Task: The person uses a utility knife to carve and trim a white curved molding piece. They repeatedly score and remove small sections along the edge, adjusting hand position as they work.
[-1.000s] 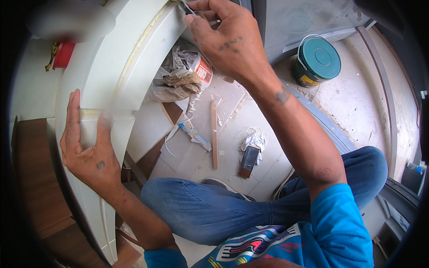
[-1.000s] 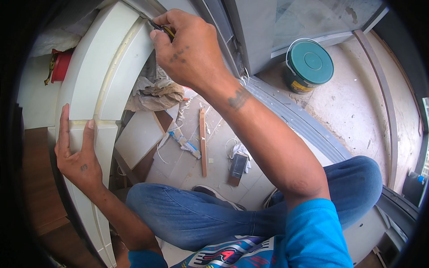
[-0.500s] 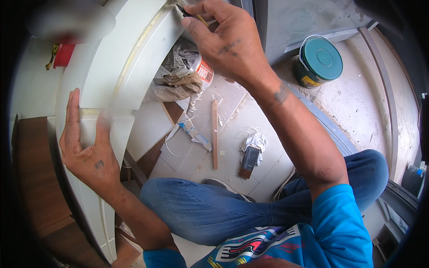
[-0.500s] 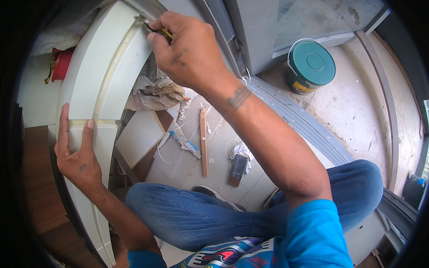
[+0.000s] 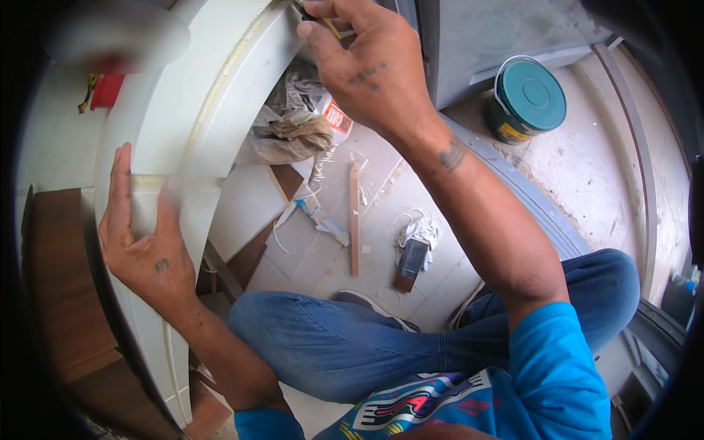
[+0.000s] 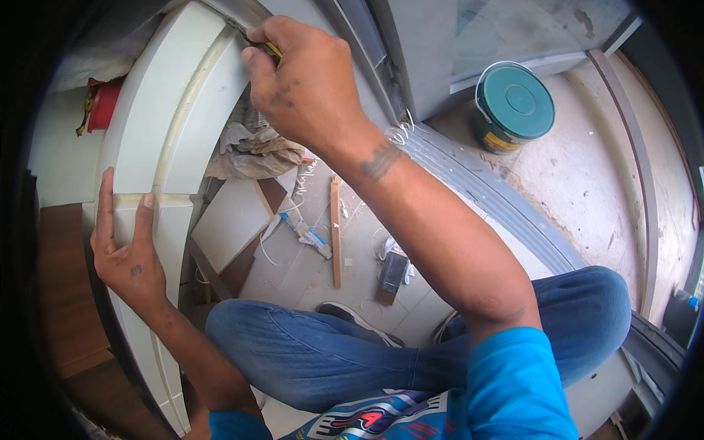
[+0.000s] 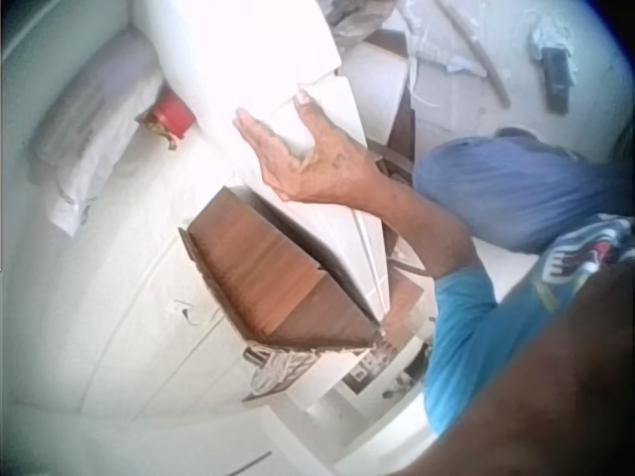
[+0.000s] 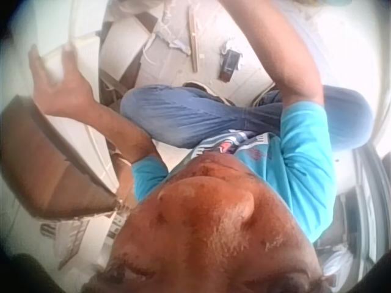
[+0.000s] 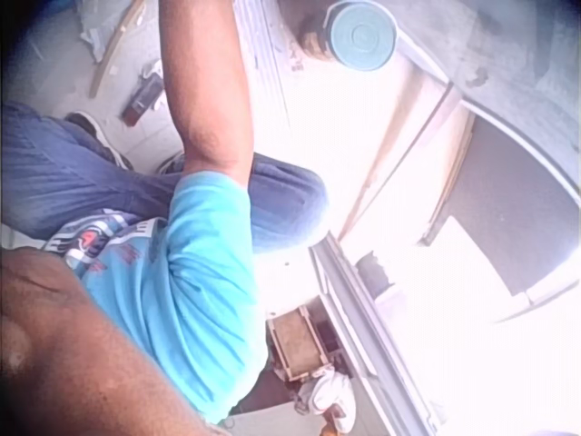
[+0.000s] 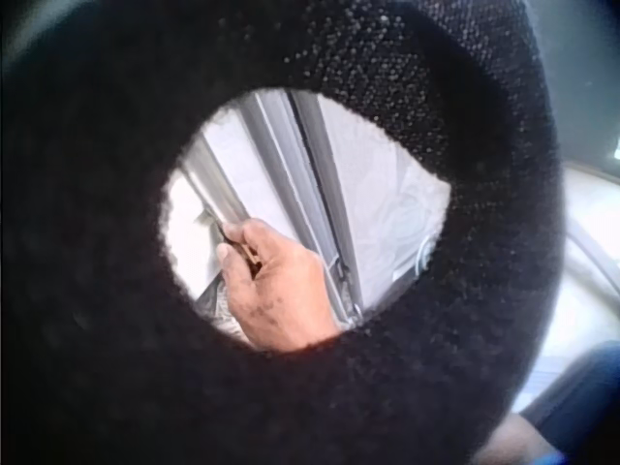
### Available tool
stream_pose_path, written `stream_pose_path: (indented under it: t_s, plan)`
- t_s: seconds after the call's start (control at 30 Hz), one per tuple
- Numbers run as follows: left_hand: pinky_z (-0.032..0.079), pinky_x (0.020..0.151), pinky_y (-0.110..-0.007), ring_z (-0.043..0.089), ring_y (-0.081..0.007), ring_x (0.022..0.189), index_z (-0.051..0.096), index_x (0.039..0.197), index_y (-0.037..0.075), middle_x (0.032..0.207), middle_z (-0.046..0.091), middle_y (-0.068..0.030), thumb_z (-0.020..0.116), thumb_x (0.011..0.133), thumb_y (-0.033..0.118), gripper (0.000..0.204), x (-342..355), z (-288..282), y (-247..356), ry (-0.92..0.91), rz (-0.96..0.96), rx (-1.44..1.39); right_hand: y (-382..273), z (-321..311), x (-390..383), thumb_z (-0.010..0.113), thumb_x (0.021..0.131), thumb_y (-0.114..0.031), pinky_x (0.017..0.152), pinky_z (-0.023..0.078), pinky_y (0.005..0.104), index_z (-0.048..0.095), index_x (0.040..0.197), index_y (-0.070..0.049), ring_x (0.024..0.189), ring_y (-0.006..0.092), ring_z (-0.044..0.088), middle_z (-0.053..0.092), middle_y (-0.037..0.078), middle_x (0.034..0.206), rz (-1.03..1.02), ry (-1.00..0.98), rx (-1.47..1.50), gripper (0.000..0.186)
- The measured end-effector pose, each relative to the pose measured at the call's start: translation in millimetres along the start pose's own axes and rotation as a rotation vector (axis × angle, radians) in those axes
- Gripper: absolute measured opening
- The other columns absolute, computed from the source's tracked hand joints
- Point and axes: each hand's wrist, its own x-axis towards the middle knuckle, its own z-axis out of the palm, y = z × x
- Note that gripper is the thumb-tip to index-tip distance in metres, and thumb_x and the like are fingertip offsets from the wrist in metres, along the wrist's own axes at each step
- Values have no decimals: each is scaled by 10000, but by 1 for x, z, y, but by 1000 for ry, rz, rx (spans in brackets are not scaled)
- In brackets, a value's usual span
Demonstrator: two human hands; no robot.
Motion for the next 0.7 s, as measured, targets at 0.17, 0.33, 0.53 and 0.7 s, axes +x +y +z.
stream_pose_path:
  t_s: [0.17,0.33,0.53,0.7]
  plan:
    - [595,1090,-437,655,-256,1281,711,1486,160,1376,725,-163,858,929,67,584,0,0,1,-1,0,39,2,4,0,753,936,-113,792,619,434,789,1071,4,819,393,778,771,232,883,-52,39,41,182]
    - [599,1083,-439,654,-255,1269,712,1485,162,1389,723,-161,854,930,61,581,1,0,2,0,11,10,1,-7,-3,742,936,-115,774,611,449,780,1045,8,794,399,766,753,239,847,-56,-160,19,169]
    - [608,1065,-436,664,-250,1245,707,1493,169,1370,720,-168,850,938,64,582,-1,1,3,5,7,-13,11,-2,-3,739,934,-129,803,617,434,780,1052,12,835,410,772,772,250,911,-31,28,129,189]
    - [603,1064,-428,672,-242,1229,707,1496,178,1341,716,-168,856,940,79,583,-1,0,1,-2,-19,-43,8,6,0,725,935,-112,790,623,420,790,1066,13,811,406,775,783,229,927,-77,42,67,192]
